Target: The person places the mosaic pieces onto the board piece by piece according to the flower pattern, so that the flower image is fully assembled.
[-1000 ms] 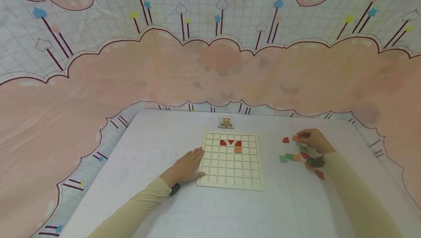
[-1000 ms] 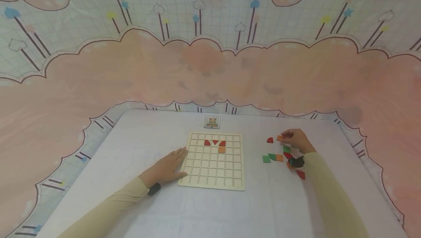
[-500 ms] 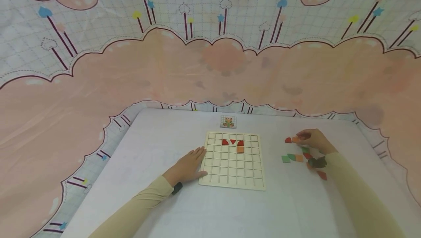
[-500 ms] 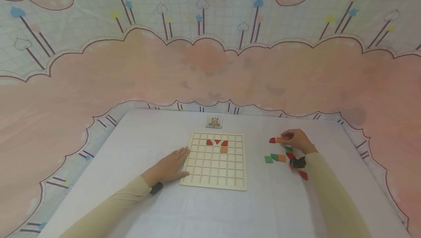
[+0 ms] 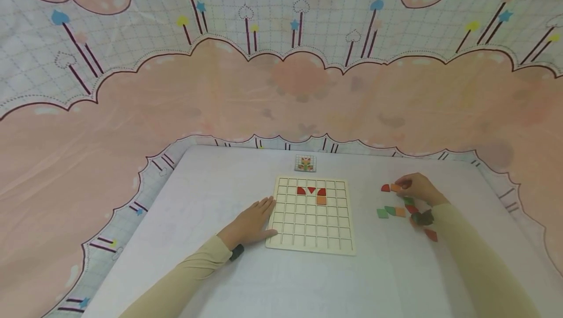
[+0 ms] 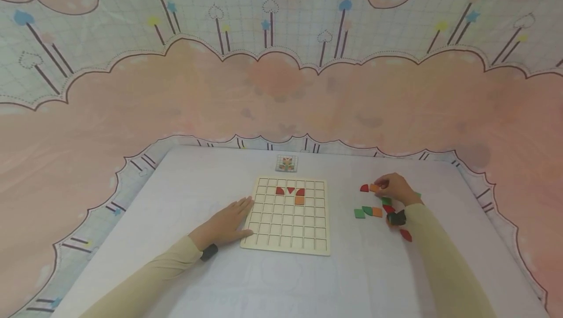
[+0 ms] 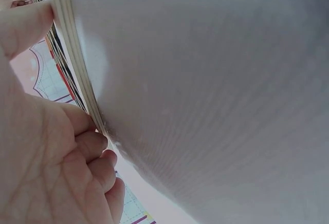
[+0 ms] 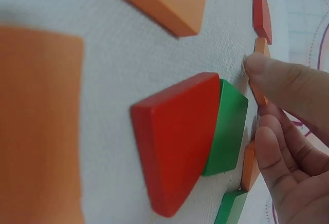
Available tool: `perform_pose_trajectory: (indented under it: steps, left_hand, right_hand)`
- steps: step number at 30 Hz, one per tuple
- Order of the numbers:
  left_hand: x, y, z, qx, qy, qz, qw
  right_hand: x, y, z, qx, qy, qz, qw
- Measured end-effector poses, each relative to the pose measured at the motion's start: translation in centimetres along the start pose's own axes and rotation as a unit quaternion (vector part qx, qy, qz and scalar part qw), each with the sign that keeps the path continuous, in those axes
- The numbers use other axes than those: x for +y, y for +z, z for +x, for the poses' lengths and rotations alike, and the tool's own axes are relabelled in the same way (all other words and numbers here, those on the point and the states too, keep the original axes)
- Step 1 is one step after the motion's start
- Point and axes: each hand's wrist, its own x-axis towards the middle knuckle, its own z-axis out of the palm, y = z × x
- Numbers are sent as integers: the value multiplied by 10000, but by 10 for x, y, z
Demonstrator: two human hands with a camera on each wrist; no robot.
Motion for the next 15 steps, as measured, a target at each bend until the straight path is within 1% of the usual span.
perform_pose_trajectory:
  steps: [5,11,15]
  left_hand:
    - [0,1,0,-24,-41,21,10000]
    - [2,-2,-2,-2,-28,-17,10000]
    - [1,0,-1,8,-5,-30,10000]
  right_hand:
    - [-1,1,1,-26,13,-53,10000]
    - [-1,0,0,-42,-1,-76,10000]
    - [-1,0,-1,-35,-23,-76,10000]
